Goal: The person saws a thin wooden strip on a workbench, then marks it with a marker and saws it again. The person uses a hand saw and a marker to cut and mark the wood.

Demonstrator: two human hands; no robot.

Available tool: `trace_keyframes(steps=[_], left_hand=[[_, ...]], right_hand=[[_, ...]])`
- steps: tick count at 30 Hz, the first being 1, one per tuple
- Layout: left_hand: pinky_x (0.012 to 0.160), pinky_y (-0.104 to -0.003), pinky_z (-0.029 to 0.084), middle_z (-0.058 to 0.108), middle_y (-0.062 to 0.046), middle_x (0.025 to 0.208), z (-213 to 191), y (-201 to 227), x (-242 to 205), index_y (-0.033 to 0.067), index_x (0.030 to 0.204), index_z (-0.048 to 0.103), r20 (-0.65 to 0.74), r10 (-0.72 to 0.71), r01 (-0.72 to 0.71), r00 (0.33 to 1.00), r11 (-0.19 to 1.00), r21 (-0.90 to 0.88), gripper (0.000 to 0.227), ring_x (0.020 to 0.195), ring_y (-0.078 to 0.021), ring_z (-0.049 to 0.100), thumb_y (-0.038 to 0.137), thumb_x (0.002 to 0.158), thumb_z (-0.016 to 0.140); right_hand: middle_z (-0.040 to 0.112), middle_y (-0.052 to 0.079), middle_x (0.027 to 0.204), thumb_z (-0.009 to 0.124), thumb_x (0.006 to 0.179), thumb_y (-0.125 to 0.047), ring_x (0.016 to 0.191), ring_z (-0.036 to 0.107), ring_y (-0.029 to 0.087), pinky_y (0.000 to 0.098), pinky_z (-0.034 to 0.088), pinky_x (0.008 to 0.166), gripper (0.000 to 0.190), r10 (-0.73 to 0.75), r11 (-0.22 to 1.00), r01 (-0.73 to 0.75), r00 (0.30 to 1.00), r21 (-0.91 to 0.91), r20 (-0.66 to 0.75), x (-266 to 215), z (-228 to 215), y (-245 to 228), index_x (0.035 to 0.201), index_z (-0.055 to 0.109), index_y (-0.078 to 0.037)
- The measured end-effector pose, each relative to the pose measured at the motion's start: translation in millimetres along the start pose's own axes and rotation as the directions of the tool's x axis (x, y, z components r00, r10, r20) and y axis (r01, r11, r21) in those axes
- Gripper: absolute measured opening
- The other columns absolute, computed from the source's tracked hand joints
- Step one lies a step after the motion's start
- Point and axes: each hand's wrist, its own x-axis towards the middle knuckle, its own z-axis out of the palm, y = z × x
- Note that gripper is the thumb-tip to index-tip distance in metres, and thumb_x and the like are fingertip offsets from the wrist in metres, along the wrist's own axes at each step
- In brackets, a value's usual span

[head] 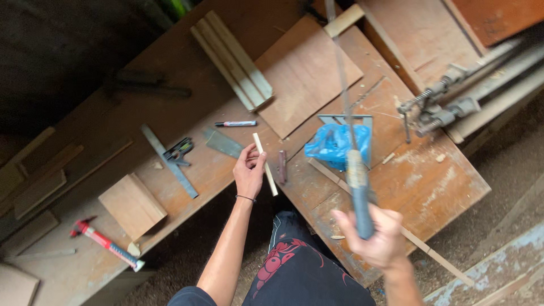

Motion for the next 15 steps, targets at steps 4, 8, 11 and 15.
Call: trace_keyframes(steps=[4, 8, 11, 15], left_hand=[[0.067, -0.026, 0.057, 0.072, -0.006, 0.092, -60, -18, 5, 0.0010, 0.123, 0.066, -0.271, 0.111, -0.013, 0.956, 0.940, 0.342, 0.042, 0.069, -0.0086, 0.063, 0.016, 0.086, 0.079], [0.063, -0.034, 0.055, 0.070, -0.009, 0.095, -116, -35, 15, 0.0047, 0.119, 0.068, -0.392, 0.202, 0.061, 0.897, 0.823, 0.564, 0.039, 0.064, -0.0182, 0.065, 0.018, 0.084, 0.080], [0.067, -0.036, 0.057, 0.070, -0.010, 0.099, -140, -43, 24, 0.0060, 0.120, 0.068, -0.401, 0.241, 0.058, 0.883, 0.795, 0.605, 0.039, 0.068, -0.0212, 0.068, 0.019, 0.085, 0.079], [0.077, -0.041, 0.055, 0.069, -0.011, 0.105, -146, -32, 32, 0.0057, 0.118, 0.069, -0.346, 0.406, 0.042, 0.846, 0.596, 0.802, 0.045, 0.086, -0.0296, 0.066, 0.026, 0.080, 0.082]], right_hand=[[0.056, 0.008, 0.048, 0.079, 0.083, -0.020, 0.037, 0.056, 0.025, 0.0398, 0.045, 0.041, 0.021, -0.242, 0.942, 0.264, 0.962, -0.209, 0.123, 44, 89, -25, 0.073, 0.066, -0.006], [0.063, 0.012, 0.065, 0.075, 0.086, -0.013, 0.057, 0.066, 0.029, 0.0411, 0.051, 0.053, 0.017, -0.371, 0.912, 0.401, 0.896, -0.088, 0.244, 58, 145, -29, 0.079, 0.061, -0.006], [0.063, 0.012, 0.065, 0.077, 0.080, -0.011, 0.059, 0.067, 0.031, 0.0422, 0.053, 0.055, 0.015, -0.397, 0.895, 0.438, 0.868, -0.084, 0.299, 56, 172, -19, 0.081, 0.063, -0.006], [0.062, 0.011, 0.062, 0.077, 0.077, -0.009, 0.057, 0.067, 0.030, 0.0424, 0.052, 0.054, 0.015, -0.396, 0.899, 0.433, 0.867, -0.067, 0.302, 54, 186, -4, 0.081, 0.063, -0.007]])
